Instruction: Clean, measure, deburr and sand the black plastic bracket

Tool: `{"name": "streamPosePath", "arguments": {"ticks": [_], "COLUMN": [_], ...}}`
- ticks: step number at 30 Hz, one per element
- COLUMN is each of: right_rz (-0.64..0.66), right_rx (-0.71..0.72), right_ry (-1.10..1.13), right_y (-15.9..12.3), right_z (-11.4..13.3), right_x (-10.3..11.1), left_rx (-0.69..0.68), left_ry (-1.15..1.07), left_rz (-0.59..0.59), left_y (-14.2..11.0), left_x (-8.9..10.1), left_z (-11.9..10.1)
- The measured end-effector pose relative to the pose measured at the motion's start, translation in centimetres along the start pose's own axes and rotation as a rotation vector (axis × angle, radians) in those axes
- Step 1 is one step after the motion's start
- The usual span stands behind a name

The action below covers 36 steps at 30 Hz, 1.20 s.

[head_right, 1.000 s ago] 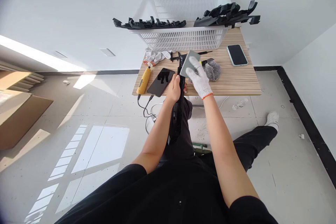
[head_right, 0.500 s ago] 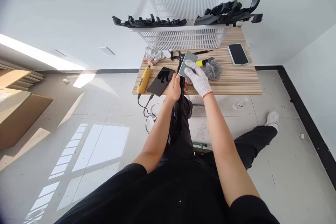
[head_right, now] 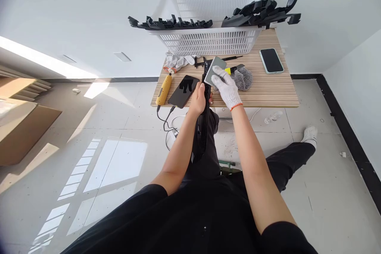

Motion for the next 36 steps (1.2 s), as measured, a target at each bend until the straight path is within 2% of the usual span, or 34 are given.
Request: {"name": "streamPosePath", "arguments": {"ticks": [2,6,10,13,17,20,23,27,30,34,36], "right_rz": [-0.037,0.048,-0.054,0.028,-0.023,0.022,-0.04,0.029,-0.032,0.014,-0.043], "right_rx": [-0.01,-0.056,-0.034,-0.03,-0.016,-0.012,-0.027,-0.014,-0.016,-0.005,0.014], "right_ry": [0.05,0.053,0.097,0.08,0.089,0.079,0.091,0.043,0.041,0.026,0.027], "right_y": [-0.01,-0.28,-0.38,-0.41,-0.4,-0.33,-0.31,-0.43,-0.54,-0.55,-0.57], "right_z": [0.05,0.2,0.47,0.43,0.33,0.24,0.12,0.48,0.59,0.59,0.73], "right_x": [0.34,-0.33,0.41,-0.28,0.09,-0.24,0.28,-0.29,0.14,-0.29,0.22], "left_rx": [0.006,0.015,0.032,0.032,0.027,0.002,0.017,0.003,0.023,0.036,0.05], "left_ry": [-0.006,-0.001,0.003,0.01,0.012,0.024,0.021,0.01,0.003,-0.006,-0.008], "left_rz": [-0.002,0.0,0.009,0.004,0.014,0.009,0.021,0.014,0.011,-0.014,-0.002], "left_y": [-0.01,-0.07,-0.08,-0.02,0.05,0.05,0.05,0.09,0.05,-0.08,-0.1], "left_x": [0.0,-0.04,-0.09,0.01,-0.01,0.04,-0.04,0.04,0.03,0.08,-0.08], "left_z": [0.01,-0.12,-0.02,0.11,0.21,0.03,0.17,0.1,0.17,0.0,-0.03]}}
Point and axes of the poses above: each hand's wrist, its own y-axis towards the middle knuckle, its own x-axis out of the back of the hand, z = x × y, the point moved 8 cm from there along y, towards the middle knuckle, and after that the axes turned 3 degrees about -y, right-handed, at the moved point
